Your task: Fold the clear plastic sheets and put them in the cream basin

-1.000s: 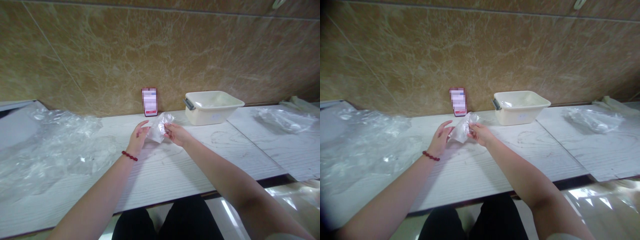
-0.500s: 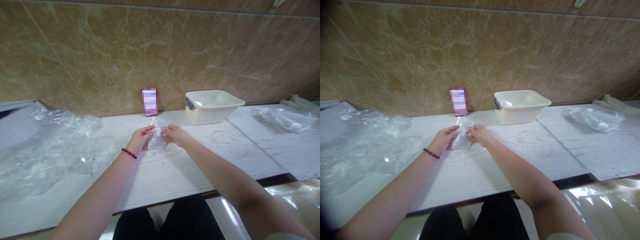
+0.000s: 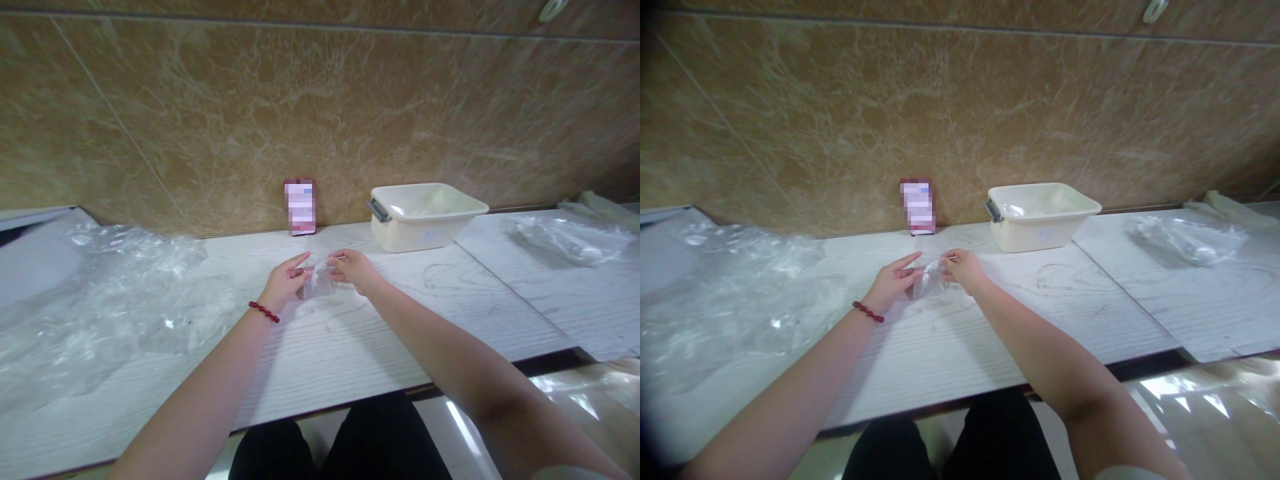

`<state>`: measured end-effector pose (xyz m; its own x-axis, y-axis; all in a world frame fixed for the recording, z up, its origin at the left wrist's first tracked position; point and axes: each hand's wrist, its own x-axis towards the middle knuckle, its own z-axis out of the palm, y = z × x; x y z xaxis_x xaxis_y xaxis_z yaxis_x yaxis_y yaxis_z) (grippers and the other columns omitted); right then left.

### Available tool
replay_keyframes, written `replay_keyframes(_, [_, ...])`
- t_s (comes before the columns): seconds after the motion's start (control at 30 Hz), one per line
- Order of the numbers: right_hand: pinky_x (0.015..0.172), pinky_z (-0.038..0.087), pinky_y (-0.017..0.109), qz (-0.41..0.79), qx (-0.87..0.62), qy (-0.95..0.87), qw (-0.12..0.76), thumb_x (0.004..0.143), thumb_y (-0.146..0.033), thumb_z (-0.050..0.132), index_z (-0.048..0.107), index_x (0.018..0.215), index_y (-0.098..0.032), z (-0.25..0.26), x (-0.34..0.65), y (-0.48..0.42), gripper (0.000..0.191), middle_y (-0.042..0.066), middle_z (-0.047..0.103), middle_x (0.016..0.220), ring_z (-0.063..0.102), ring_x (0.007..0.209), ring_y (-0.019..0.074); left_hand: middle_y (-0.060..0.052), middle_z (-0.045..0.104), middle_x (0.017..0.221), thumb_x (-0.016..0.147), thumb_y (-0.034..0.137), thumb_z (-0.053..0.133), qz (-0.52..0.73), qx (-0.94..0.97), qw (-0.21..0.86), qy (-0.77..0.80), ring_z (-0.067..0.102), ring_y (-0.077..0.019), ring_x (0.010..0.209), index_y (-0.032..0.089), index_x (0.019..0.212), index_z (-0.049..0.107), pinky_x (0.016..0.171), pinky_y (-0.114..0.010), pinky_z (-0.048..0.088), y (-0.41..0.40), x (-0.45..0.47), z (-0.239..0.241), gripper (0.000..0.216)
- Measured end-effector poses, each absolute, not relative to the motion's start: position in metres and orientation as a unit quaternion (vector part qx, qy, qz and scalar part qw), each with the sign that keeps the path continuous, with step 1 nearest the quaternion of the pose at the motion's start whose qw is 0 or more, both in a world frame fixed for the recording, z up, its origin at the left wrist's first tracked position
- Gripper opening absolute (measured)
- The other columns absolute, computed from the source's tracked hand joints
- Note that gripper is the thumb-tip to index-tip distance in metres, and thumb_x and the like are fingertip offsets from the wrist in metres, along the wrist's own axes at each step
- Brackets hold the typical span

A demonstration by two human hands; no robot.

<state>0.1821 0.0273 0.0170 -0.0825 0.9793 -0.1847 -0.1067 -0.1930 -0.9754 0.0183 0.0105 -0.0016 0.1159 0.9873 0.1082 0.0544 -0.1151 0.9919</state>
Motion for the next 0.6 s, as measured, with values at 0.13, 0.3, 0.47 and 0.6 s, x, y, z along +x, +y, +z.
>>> replay_keyframes(0.13, [0.047, 0.050, 0.021, 0.592, -0.500, -0.444, 0.450, 0.066, -0.016, 0.061, 0.053, 0.069, -0.018, 0.0159, 0.1839, 0.0281, 0.009, -0.002, 0.056, 0.062, 0.052, 0.050, 0.0056, -0.009, 0.059, 0.101, 0.060, 0.025, 0.063, 0.485, 0.587, 0.455, 0.462, 0.058, -0.0137, 0.081, 0.017, 0.111, 0.052, 0.080, -0.031, 0.043, 0.0099, 0.0189, -0.0011, 0.053])
replay_keyframes(0.3, [0.045, 0.050, 0.021, 0.593, -0.508, -0.452, 0.432, 0.063, -0.017, 0.063, 0.053, 0.064, -0.016, 0.0106, 0.1857, 0.0310, 0.010, -0.002, 0.052, 0.053, 0.051, 0.048, 0.0066, -0.009, 0.060, 0.098, 0.060, 0.024, 0.063, 0.486, 0.583, 0.458, 0.462, 0.058, -0.0154, 0.083, 0.016, 0.112, 0.051, 0.079, -0.031, 0.044, 0.0084, 0.0194, 0.0011, 0.054])
replay_keyframes(0.47, [0.044, 0.050, 0.021, 0.597, -0.508, -0.464, 0.412, 0.062, -0.019, 0.063, 0.055, 0.064, -0.016, 0.0106, 0.1867, 0.0316, 0.009, 0.000, 0.054, 0.058, 0.051, 0.050, 0.0069, -0.008, 0.062, 0.094, 0.063, 0.025, 0.061, 0.481, 0.587, 0.459, 0.462, 0.059, -0.0152, 0.082, 0.018, 0.116, 0.047, 0.077, -0.030, 0.044, 0.0089, 0.0186, -0.0002, 0.055])
replay_keyframes(0.6, [0.042, 0.049, 0.020, 0.587, -0.516, -0.465, 0.417, 0.062, -0.018, 0.063, 0.053, 0.063, -0.016, 0.0144, 0.1872, 0.0304, 0.010, -0.001, 0.052, 0.057, 0.050, 0.050, 0.0068, -0.008, 0.062, 0.094, 0.064, 0.026, 0.060, 0.470, 0.589, 0.461, 0.469, 0.059, -0.0153, 0.082, 0.019, 0.118, 0.045, 0.075, -0.029, 0.045, 0.0093, 0.0179, -0.0020, 0.056])
